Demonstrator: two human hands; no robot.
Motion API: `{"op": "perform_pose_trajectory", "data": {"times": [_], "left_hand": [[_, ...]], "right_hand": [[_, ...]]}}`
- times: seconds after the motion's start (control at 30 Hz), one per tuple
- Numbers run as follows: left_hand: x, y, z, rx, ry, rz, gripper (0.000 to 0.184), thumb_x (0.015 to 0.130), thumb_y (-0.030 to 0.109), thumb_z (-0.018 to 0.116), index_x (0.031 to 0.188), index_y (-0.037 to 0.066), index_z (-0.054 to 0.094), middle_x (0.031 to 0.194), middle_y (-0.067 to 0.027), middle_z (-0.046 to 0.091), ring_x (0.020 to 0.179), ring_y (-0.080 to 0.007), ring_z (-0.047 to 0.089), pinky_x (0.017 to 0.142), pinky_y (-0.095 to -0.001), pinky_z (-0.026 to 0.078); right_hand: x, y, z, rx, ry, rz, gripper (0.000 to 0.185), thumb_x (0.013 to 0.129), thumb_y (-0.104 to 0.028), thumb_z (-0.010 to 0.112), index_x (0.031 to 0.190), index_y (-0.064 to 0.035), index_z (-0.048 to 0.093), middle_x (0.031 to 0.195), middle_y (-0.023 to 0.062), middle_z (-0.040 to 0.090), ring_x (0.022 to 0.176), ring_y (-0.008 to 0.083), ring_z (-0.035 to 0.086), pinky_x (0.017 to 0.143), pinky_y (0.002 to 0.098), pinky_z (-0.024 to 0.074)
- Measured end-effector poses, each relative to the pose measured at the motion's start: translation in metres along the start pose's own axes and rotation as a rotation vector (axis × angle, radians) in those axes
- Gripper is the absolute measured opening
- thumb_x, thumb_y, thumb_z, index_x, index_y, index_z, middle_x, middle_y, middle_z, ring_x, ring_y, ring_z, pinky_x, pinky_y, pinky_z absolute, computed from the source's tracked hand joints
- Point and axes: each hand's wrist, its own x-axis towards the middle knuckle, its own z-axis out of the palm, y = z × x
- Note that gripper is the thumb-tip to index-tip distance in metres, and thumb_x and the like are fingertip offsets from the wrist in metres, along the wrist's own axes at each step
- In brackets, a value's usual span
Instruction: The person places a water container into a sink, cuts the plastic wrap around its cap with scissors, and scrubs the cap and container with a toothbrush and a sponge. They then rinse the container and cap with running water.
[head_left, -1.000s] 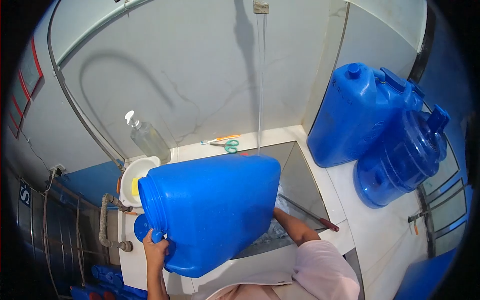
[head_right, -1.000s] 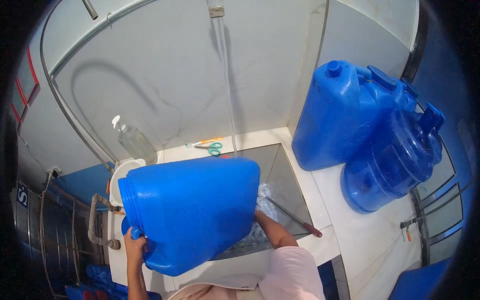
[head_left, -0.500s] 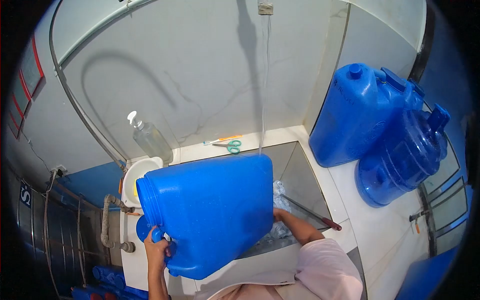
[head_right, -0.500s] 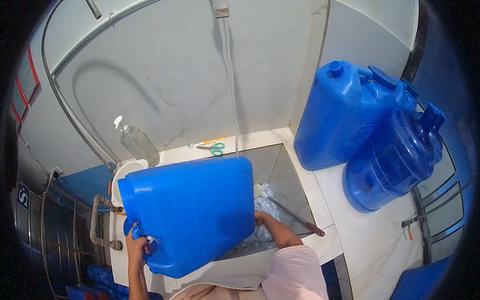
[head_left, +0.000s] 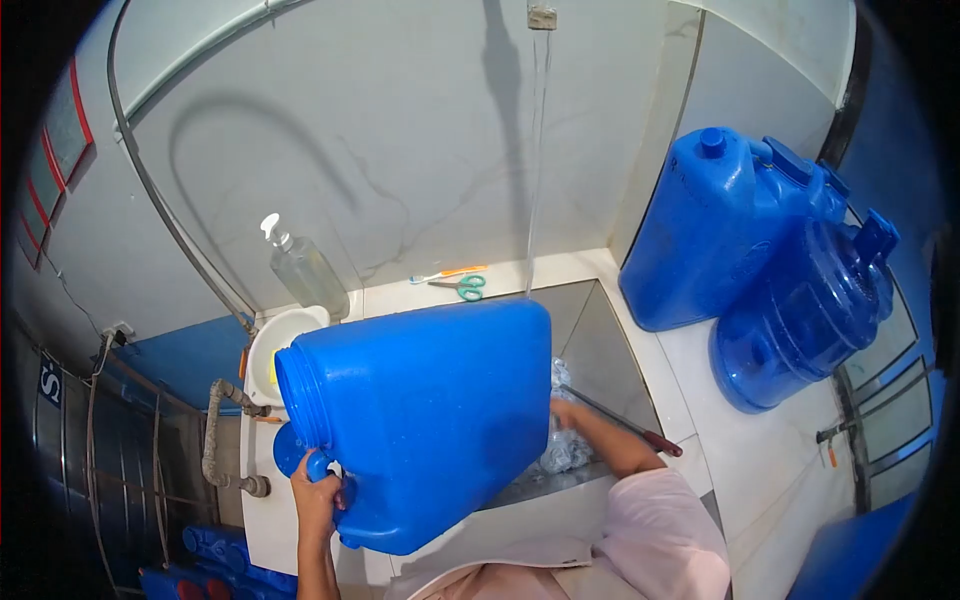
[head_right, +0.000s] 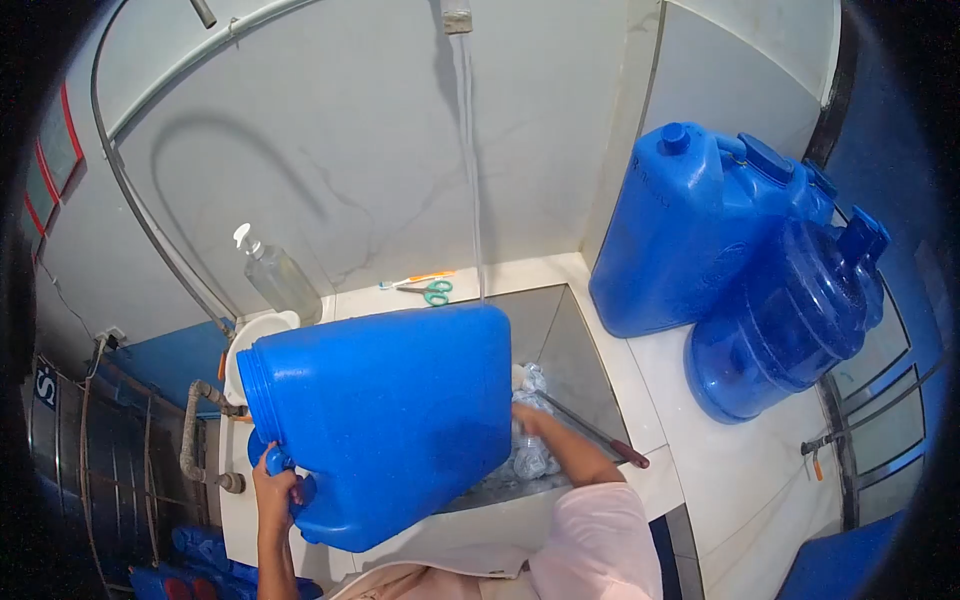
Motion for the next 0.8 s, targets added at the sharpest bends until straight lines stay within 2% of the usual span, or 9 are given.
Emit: {"op": "perform_pose_trajectory", "data": {"times": [0.07, 0.1, 0.17, 0.27, 0.4, 0.47, 0.53, 0.67, 0.8], "left_hand": [[0.002, 0.000, 0.003, 0.051, -0.076, 0.008, 0.043, 0.061, -0.004, 0.048, 0.104, -0.003, 0.054, 0.048, -0.0015, 0.044, 0.035, -0.0088, 0.040, 0.033, -0.0238, 0.031], [0.002, -0.004, 0.003, 0.054, -0.082, 0.002, 0.043, 0.061, -0.004, 0.048, 0.104, -0.003, 0.054, 0.048, -0.0015, 0.044, 0.035, -0.0088, 0.040, 0.033, -0.0238, 0.031], [0.004, -0.009, 0.000, 0.035, -0.096, -0.002, 0.046, 0.061, -0.003, 0.048, 0.107, -0.003, 0.053, 0.048, -0.0016, 0.044, 0.035, -0.0092, 0.040, 0.032, -0.0238, 0.031], [-0.007, -0.013, 0.014, -0.141, 0.014, -0.022, 0.051, 0.061, -0.004, 0.049, 0.113, -0.003, 0.050, 0.049, -0.0019, 0.045, 0.034, -0.0097, 0.040, 0.032, -0.0238, 0.032], [-0.002, 0.001, 0.011, -0.027, -0.049, -0.029, 0.057, 0.062, -0.005, 0.048, 0.118, -0.005, 0.047, 0.048, -0.0029, 0.045, 0.034, -0.0100, 0.040, 0.033, -0.0241, 0.033], [0.000, 0.004, 0.014, -0.029, -0.052, -0.030, 0.055, 0.061, -0.005, 0.048, 0.117, -0.005, 0.048, 0.048, -0.0030, 0.045, 0.034, -0.0103, 0.039, 0.033, -0.0240, 0.032], [0.000, 0.004, 0.013, -0.019, -0.065, -0.036, 0.054, 0.061, -0.006, 0.047, 0.115, -0.005, 0.048, 0.047, -0.0031, 0.044, 0.034, -0.0105, 0.039, 0.033, -0.0240, 0.032], [0.011, -0.003, 0.005, -0.011, -0.171, -0.070, 0.061, 0.062, -0.006, 0.048, 0.123, -0.005, 0.043, 0.047, -0.0033, 0.044, 0.033, -0.0118, 0.039, 0.033, -0.0253, 0.032], [0.005, -0.002, 0.001, -0.091, -0.066, -0.095, 0.069, 0.062, -0.006, 0.047, 0.130, -0.005, 0.035, 0.045, -0.0022, 0.041, 0.033, -0.0121, 0.038, 0.033, -0.0264, 0.033]], "right_hand": [[0.023, -0.070, -0.037, 0.082, 0.128, 0.010, 0.058, 0.086, -0.044, 0.051, 0.131, -0.0085, 0.042, 0.138, 0.0111, 0.038, 0.125, 0.0253, 0.037, 0.099, 0.0501, 0.0322], [-0.037, -0.145, -0.008, 0.349, 0.074, -0.057, 0.049, 0.087, -0.038, 0.050, 0.123, -0.0055, 0.049, 0.124, 0.0142, 0.051, 0.110, 0.0263, 0.052, 0.089, 0.0506, 0.0439], [-0.037, -0.208, -0.013, 0.182, -0.200, -0.486, 0.034, 0.086, -0.032, 0.053, 0.108, -0.0065, 0.057, 0.099, 0.0118, 0.062, 0.082, 0.0235, 0.062, 0.070, 0.0382, 0.0548], [-0.066, -0.138, 0.019, 0.417, 0.185, -0.142, 0.041, 0.086, -0.034, 0.054, 0.115, -0.0058, 0.054, 0.102, 0.0129, 0.062, 0.085, 0.0217, 0.062, 0.069, 0.0373, 0.0541], [-0.074, -0.049, 0.025, -0.269, 0.222, 0.112, 0.046, 0.088, -0.034, 0.051, 0.126, -0.0080, 0.047, 0.119, 0.0132, 0.054, 0.106, 0.0231, 0.054, 0.080, 0.0418, 0.0483], [-0.072, -0.063, 0.018, -0.150, 0.298, 0.103, 0.044, 0.089, -0.034, 0.049, 0.126, -0.0095, 0.047, 0.122, 0.0137, 0.053, 0.111, 0.0257, 0.052, 0.088, 0.0480, 0.0456], [-0.029, -0.125, -0.024, 0.370, 0.069, -0.031, 0.041, 0.089, -0.034, 0.048, 0.115, -0.0033, 0.054, 0.109, 0.0160, 0.060, 0.097, 0.0263, 0.061, 0.078, 0.0452, 0.0522], [0.016, -0.173, -0.029, 0.438, -0.153, -0.135, 0.038, 0.089, -0.033, 0.049, 0.108, -0.0018, 0.058, 0.102, 0.0159, 0.063, 0.088, 0.0234, 0.063, 0.074, 0.0424, 0.0543], [0.018, -0.022, 0.027, 0.068, -0.191, -0.150, 0.036, 0.089, -0.032, 0.048, 0.107, -0.0021, 0.058, 0.101, 0.0155, 0.063, 0.088, 0.0228, 0.063, 0.074, 0.0428, 0.0543]]}}
